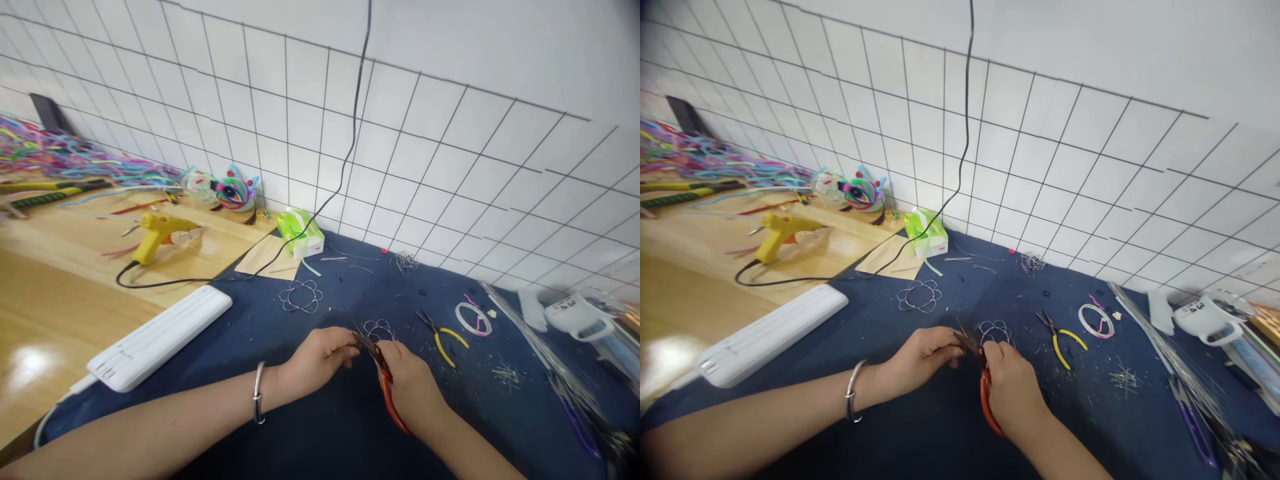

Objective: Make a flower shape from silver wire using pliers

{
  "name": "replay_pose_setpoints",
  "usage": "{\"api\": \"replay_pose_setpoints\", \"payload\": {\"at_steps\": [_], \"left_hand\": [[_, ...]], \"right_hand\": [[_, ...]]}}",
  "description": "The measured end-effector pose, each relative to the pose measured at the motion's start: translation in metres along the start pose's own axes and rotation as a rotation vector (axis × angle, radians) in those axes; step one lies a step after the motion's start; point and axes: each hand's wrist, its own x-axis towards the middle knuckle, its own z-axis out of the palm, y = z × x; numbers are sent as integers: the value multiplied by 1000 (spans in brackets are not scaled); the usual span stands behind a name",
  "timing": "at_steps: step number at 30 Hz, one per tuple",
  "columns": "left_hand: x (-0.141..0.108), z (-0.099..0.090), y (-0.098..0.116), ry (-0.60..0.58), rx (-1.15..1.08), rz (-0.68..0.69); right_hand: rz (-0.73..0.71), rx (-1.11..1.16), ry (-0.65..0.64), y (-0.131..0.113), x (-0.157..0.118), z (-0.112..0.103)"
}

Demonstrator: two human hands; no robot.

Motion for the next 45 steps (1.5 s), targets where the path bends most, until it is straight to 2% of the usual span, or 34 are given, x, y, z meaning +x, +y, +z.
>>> {"api": "replay_pose_setpoints", "payload": {"at_steps": [5, 10, 12, 15, 19, 21, 23, 26, 30, 36, 40, 43, 45], "left_hand": [[0, 12, 6, -142, -183, -148], [13, 44, 30, -355, -205, -176], [25, 64, 41, -457, -172, -175], [46, 104, 57, -588, -177, -207], [74, 163, 75, -664, -278, -213], [86, 190, 81, -643, -264, -181], [97, 213, 85, -588, -231, -78], [109, 238, 86, -538, -185, 22], [120, 254, 86, -514, -133, 65], [131, 264, 89, -493, -83, 46], [131, 266, 87, -536, -178, -60], [131, 265, 88, -597, -290, -174], [134, 265, 90, -641, -366, -260]], "right_hand": [[86, 153, -86, 4, -20, -4], [265, 286, -134, 12, -68, -30], [368, 345, -94, 20, -94, -37], [509, 454, 5, 36, -133, -42], [680, 676, 122, 64, -175, -44], [737, 765, 191, 79, -188, -46], [769, 806, 258, 94, -197, -48], [790, 824, 299, 112, -204, -50], [791, 781, 285, 129, -208, -50], [776, 618, 246, 140, -208, -65], [747, 511, 133, 142, -208, -77], [766, 535, 91, 145, -206, -80], [792, 601, 108, 148, -203, -79]]}}
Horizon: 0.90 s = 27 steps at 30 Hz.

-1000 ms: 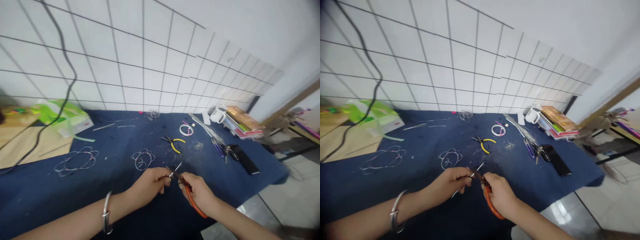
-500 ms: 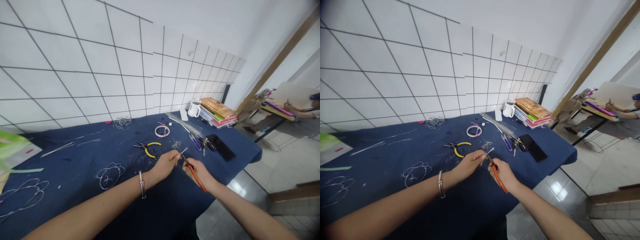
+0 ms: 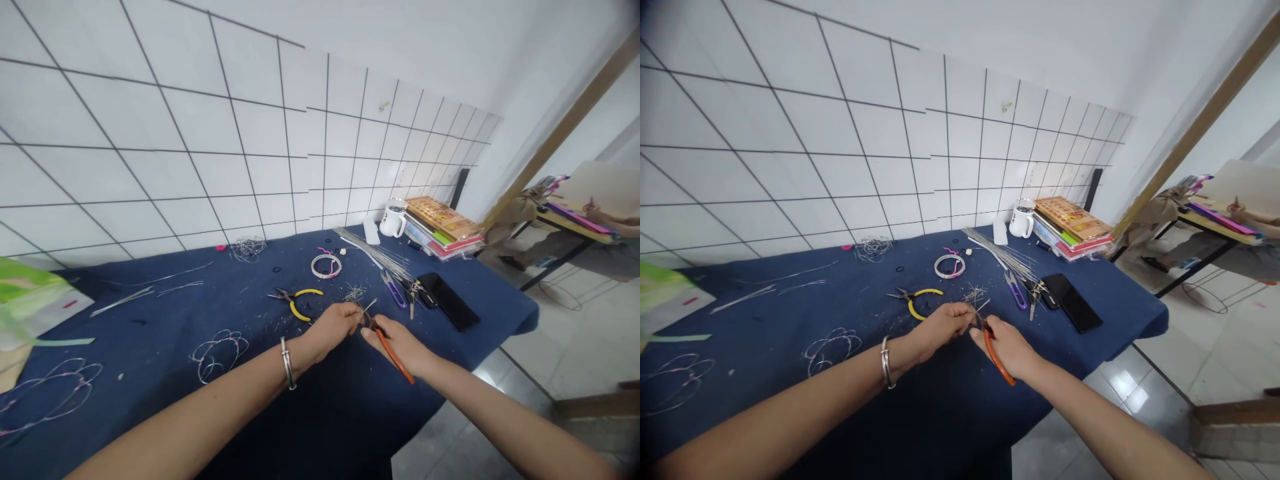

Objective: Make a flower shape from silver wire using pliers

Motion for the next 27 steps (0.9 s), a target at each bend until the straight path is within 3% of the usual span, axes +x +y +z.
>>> {"api": "replay_pose_setpoints", "payload": {"at_steps": [5, 13, 19, 23, 27], "left_hand": [[15, -2, 5, -32, -184, -192], [40, -7, -9, -46, -270, -270], [48, -8, -16, -41, -337, -288], [35, -15, -13, -50, -377, -283], [7, -31, -9, -37, -480, -228]], "right_hand": [[237, 324, -82, -1, 15, 1], [404, 429, -201, 14, 36, -4], [386, 501, -263, 12, 38, -10], [369, 509, -285, 5, 32, -23], [131, 163, -201, 1, 20, -33]]}}
